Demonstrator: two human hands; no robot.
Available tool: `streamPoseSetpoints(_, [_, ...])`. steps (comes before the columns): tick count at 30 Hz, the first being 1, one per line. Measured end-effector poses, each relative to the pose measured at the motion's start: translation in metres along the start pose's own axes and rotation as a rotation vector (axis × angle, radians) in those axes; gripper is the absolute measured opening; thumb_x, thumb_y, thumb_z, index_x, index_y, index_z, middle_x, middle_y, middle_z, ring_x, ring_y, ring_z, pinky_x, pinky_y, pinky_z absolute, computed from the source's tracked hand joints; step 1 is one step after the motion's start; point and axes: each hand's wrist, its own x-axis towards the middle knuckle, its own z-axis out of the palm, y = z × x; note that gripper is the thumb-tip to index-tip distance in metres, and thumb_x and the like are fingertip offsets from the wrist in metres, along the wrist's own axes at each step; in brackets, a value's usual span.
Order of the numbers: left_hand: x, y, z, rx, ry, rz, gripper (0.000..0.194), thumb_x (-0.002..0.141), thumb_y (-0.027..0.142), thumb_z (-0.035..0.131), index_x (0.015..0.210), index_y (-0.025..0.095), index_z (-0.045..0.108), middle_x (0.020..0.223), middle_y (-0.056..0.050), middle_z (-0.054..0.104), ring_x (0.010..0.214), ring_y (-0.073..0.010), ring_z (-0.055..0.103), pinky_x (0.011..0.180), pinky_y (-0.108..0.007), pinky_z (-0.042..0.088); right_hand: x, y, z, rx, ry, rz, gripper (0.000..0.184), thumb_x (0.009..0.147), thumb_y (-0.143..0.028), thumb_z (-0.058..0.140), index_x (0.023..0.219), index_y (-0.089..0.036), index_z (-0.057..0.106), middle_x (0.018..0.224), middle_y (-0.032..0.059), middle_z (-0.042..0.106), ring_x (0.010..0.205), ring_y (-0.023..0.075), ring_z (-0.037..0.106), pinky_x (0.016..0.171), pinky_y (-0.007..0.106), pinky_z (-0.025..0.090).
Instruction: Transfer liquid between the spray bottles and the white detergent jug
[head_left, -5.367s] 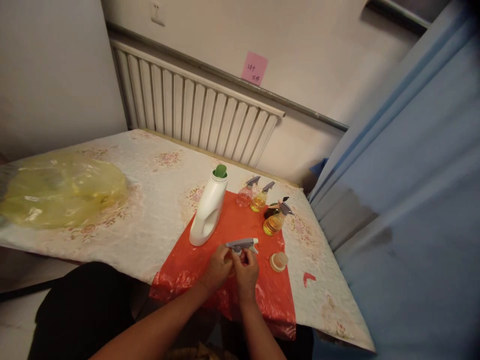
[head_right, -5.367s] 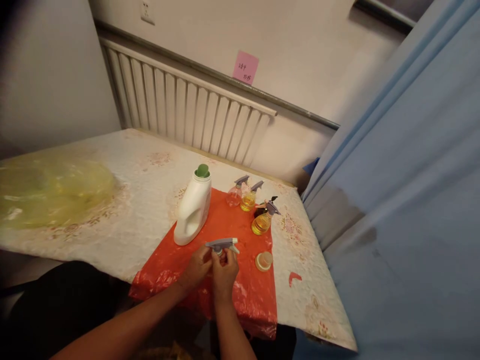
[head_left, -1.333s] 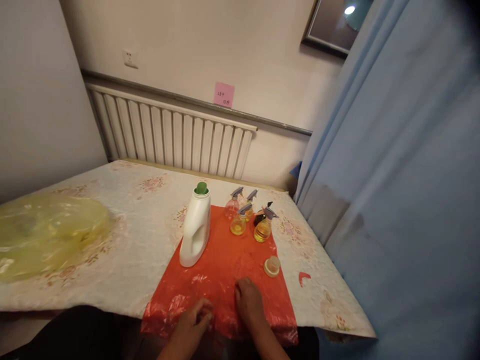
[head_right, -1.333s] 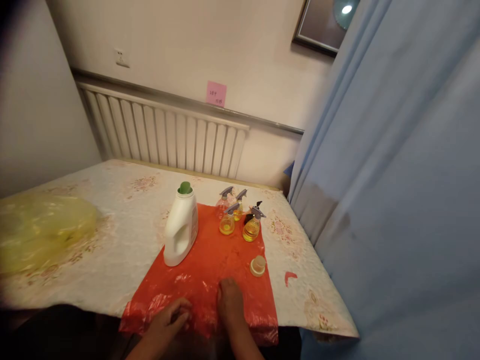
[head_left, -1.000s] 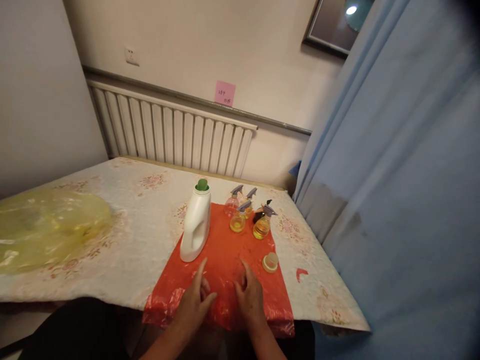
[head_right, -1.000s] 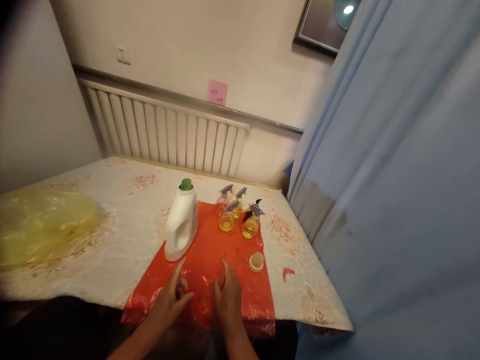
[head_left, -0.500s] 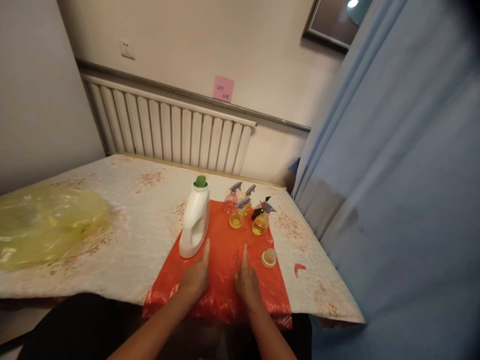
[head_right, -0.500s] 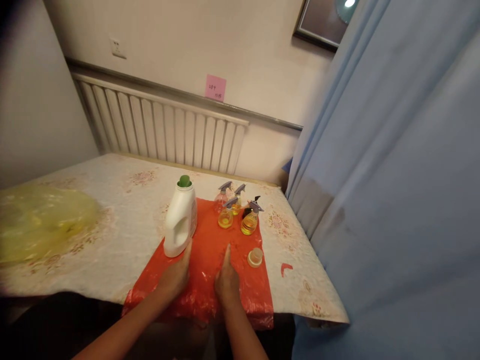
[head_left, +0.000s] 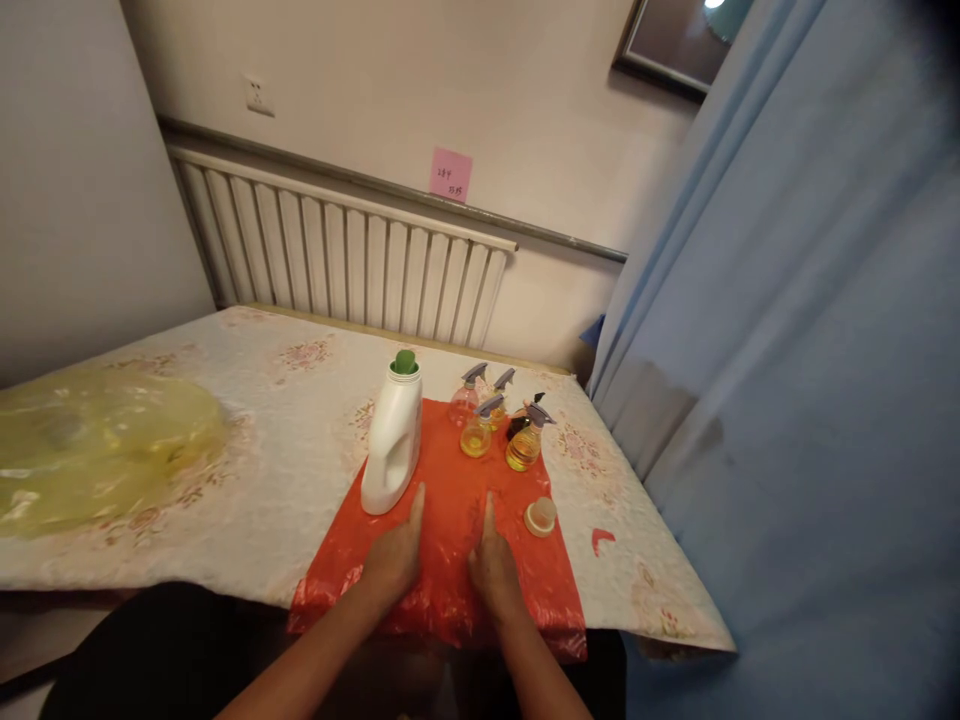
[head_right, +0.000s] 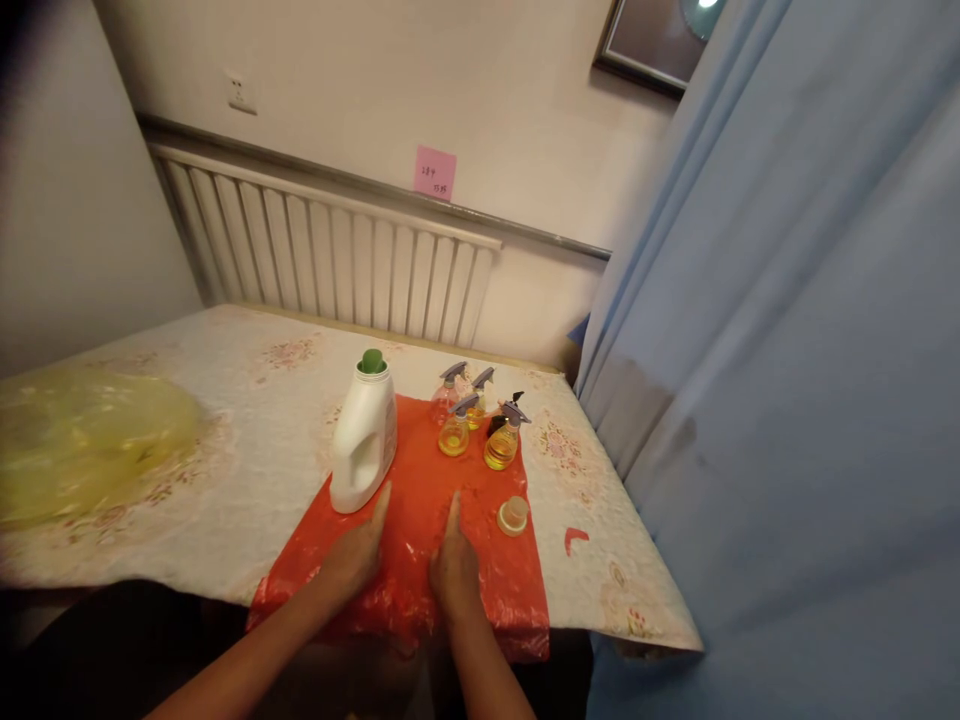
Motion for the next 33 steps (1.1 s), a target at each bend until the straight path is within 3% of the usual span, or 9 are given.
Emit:
streamPoseSetpoints(4, [-0.001,0.001,-0.001,0.089,-0.045,0.026,0.08,0.075,0.004,0.042,0.15,0.011,0.013,0.075,-0.012,0.075,0.061,-0.0266,0.067,0.055,-0.031,0.04,0.0,0.001,0.002,0.003,0.029,-0.008,0.086,0.071,-0.003,0.04,0.151,-0.008,0.007,0.081,0.0126,0.072,0.068,0.0249,0.067,0.06,0.031,0.047])
streamPoseSetpoints(10, [-0.006,0.004,-0.007,0.06,-0.027,0.06,0.072,0.075,0.006,0.044,0.145,0.008,0.028,0.079,-0.011,0.074,0.064,-0.0254,0.066,0.058,-0.031,0.042,0.001,0.003,0.005,0.014,0.069,-0.034,0.083,0.071,-0.006,0.042,0.15,-0.007,0.016,0.075,0.0107,0.071,0.064,0.0243,0.066,0.059,0.031,0.048])
streamPoseSetpoints(18, [-0.005,0.002,-0.008,0.052,-0.08,0.055,0.075,0.077,0.007,0.039,0.149,0.011,0.018,0.081,-0.014,0.073,0.069,-0.0271,0.068,0.059,-0.032,0.042,-0.001,-0.001,0.006,0.031,0.054,-0.045,0.084,0.069,-0.002,0.04,0.149,-0.006,0.016,0.085,0.014,0.072,0.07,0.0243,0.067,0.061,0.03,0.048])
streamPoseSetpoints(23, [-0.007,0.0,-0.012,-0.011,-0.053,0.081,0.073,0.078,0.009,0.038,0.148,0.01,0.018,0.087,-0.014,0.073,0.072,-0.0272,0.068,0.063,-0.034,0.046,0.003,-0.006,0.01,0.08,0.046,-0.043,0.082,0.067,-0.004,0.044,0.147,-0.007,0.025,0.076,0.0098,0.071,0.066,0.0246,0.066,0.06,0.03,0.049])
streamPoseSetpoints(26, [-0.012,-0.008,-0.015,-0.14,0.066,0.169,0.059,0.085,0.016,0.038,0.143,0.015,0.028,0.095,-0.01,0.07,0.081,-0.0229,0.066,0.073,-0.033,0.049,0.011,-0.008,0.01,0.204,0.025,-0.09,0.073,0.067,-0.007,0.046,0.14,-0.012,0.042,0.071,0.0056,0.07,0.063,0.0224,0.065,0.061,0.03,0.05])
streamPoseSetpoints(29, [-0.012,-0.023,-0.023,-0.302,0.282,0.231,0.037,0.091,0.03,0.039,0.125,0.018,0.047,0.094,-0.008,0.065,0.082,-0.0211,0.064,0.078,-0.034,0.051,0.026,-0.013,0.006,0.313,0.01,-0.164,0.057,0.066,-0.008,0.048,0.121,-0.017,0.062,0.078,0.0054,0.072,0.071,0.0209,0.066,0.07,0.031,0.052])
streamPoseSetpoints(33, [0.01,-0.045,-0.041,-0.401,0.6,0.142,0.034,0.088,0.038,0.047,0.115,0.018,0.048,0.1,-0.009,0.057,0.088,-0.0231,0.06,0.083,-0.039,0.051,0.055,-0.033,-0.007,0.346,0.013,-0.217,0.044,0.067,-0.009,0.05,0.106,-0.018,0.069,0.078,0.004,0.072,0.07,0.0197,0.066,0.069,0.03,0.051])
